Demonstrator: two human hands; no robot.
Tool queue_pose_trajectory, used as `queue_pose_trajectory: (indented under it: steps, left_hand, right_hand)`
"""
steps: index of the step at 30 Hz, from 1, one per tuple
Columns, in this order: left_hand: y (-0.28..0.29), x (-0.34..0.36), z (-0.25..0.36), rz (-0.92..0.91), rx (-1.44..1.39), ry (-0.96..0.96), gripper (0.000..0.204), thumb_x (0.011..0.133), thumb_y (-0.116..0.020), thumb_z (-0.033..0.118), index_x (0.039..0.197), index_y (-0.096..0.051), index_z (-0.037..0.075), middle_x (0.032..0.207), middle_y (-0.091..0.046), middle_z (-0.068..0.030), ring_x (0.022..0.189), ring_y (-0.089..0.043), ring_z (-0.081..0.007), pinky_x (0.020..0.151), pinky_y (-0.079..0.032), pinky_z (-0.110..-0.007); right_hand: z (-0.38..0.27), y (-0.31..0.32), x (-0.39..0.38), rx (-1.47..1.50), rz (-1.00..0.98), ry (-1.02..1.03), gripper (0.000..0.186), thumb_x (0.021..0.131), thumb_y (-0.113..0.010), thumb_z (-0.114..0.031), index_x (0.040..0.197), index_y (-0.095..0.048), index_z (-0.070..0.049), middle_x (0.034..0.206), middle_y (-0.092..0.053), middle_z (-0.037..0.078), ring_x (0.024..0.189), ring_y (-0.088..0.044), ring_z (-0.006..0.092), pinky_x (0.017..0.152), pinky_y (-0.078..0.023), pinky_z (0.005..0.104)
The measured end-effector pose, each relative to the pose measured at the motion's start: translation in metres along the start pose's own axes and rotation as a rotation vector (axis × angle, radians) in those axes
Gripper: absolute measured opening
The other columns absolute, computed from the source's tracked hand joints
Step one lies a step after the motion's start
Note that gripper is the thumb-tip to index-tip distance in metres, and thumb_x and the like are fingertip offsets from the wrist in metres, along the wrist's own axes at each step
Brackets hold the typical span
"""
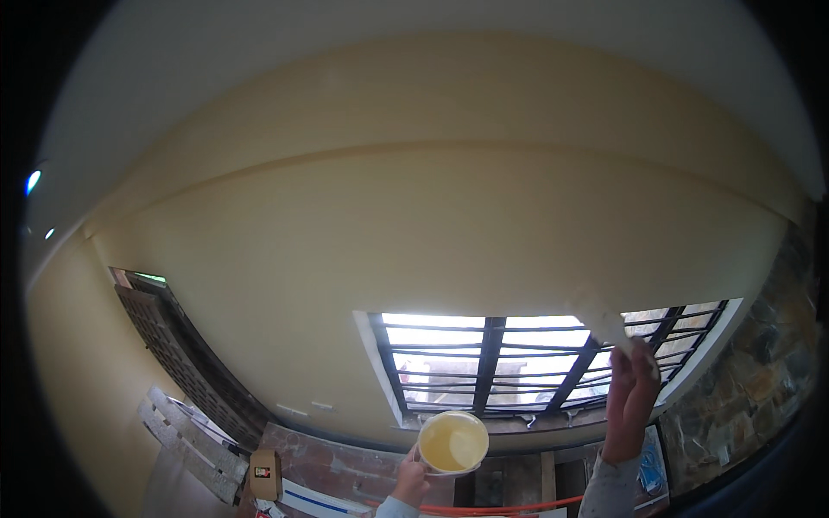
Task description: The person paints a ceiling with a brush, repeatedly dipping the brush into a small container of yellow paint and applying it to the ceiling surface. The person stands on a scaffold or ladder and works near a window with metal bars.
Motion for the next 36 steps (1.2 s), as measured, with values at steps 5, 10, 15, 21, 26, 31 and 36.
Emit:
queue_pose_trajectory:
  steps: [5,10,15,21,26,31,36]
  left_hand:
    - [-0.02,-0.041,0.036,0.061,-0.058,0.034,0.086,0.073,-0.038,-0.025,0.156,-0.049,-0.001,0.148,-0.059,-0.0166,0.135,-0.061,-0.0365,0.104,-0.059,-0.059]
    - [-0.002,-0.042,0.033,0.068,-0.057,-0.004,0.092,0.07,-0.034,-0.022,0.156,-0.051,0.005,0.147,-0.058,-0.0164,0.133,-0.062,-0.0399,0.088,-0.063,-0.071]
    - [0.034,-0.036,0.018,0.109,-0.068,-0.028,0.093,0.068,-0.035,-0.02,0.156,-0.052,0.007,0.146,-0.059,-0.0151,0.13,-0.064,-0.0387,0.086,-0.065,-0.069]
    - [0.038,-0.059,0.034,0.103,-0.132,-0.057,0.094,0.07,-0.036,-0.018,0.159,-0.048,0.009,0.149,-0.057,-0.0144,0.126,-0.066,-0.0392,0.077,-0.068,-0.063]
    - [0.085,-0.054,0.006,0.142,-0.18,-0.082,0.094,0.072,-0.034,-0.019,0.16,-0.046,0.01,0.149,-0.057,-0.0144,0.123,-0.068,-0.0409,0.074,-0.069,-0.061]
    - [0.079,-0.069,0.023,0.166,-0.144,-0.024,0.093,0.073,-0.033,-0.019,0.159,-0.047,0.011,0.148,-0.057,-0.0155,0.121,-0.069,-0.0422,0.074,-0.069,-0.061]
    - [0.07,-0.067,0.037,0.153,-0.158,-0.077,0.094,0.072,-0.033,-0.019,0.16,-0.045,0.011,0.151,-0.055,-0.0177,0.124,-0.068,-0.0435,0.077,-0.069,-0.062]
  right_hand:
    - [-0.028,-0.111,0.052,-0.025,-0.136,0.465,0.026,0.102,-0.074,-0.012,0.123,-0.073,0.004,0.117,-0.076,0.017,0.103,-0.077,0.0242,0.09,-0.069,0.0377]
    - [-0.04,-0.22,0.092,-0.083,-0.097,0.618,0.025,0.101,-0.075,-0.009,0.117,-0.072,0.011,0.104,-0.077,0.02,0.086,-0.08,0.0273,0.087,-0.068,0.0361]
    - [-0.027,-0.276,0.121,-0.06,-0.159,0.589,0.023,0.1,-0.072,-0.007,0.112,-0.073,0.013,0.1,-0.077,0.018,0.086,-0.08,0.026,0.088,-0.068,0.0355]
    - [-0.02,-0.293,0.15,-0.068,-0.16,0.614,0.024,0.099,-0.073,-0.009,0.108,-0.074,0.012,0.098,-0.077,0.019,0.087,-0.08,0.0241,0.087,-0.067,0.0342]
    - [-0.031,-0.279,0.159,-0.204,0.015,0.679,0.018,0.097,-0.073,-0.008,0.106,-0.076,0.007,0.102,-0.077,0.017,0.09,-0.079,0.0242,0.084,-0.063,0.0338]
    - [-0.006,-0.316,0.121,-0.69,0.021,1.258,0.013,0.093,-0.074,-0.007,0.105,-0.073,-0.003,0.101,-0.069,0.013,0.094,-0.072,0.0334,0.082,-0.058,0.0434]
    - [0.044,-0.378,0.079,-0.653,-0.337,1.07,0.013,0.092,-0.077,-0.01,0.104,-0.073,-0.006,0.1,-0.069,0.014,0.09,-0.072,0.0365,0.079,-0.058,0.0461]
Point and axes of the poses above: each hand's wrist, its own x-axis towards the middle knuckle, its own y-axis out of the back of the hand, z = x × y, the point moved 3 cm from there along x, towards the middle knuckle
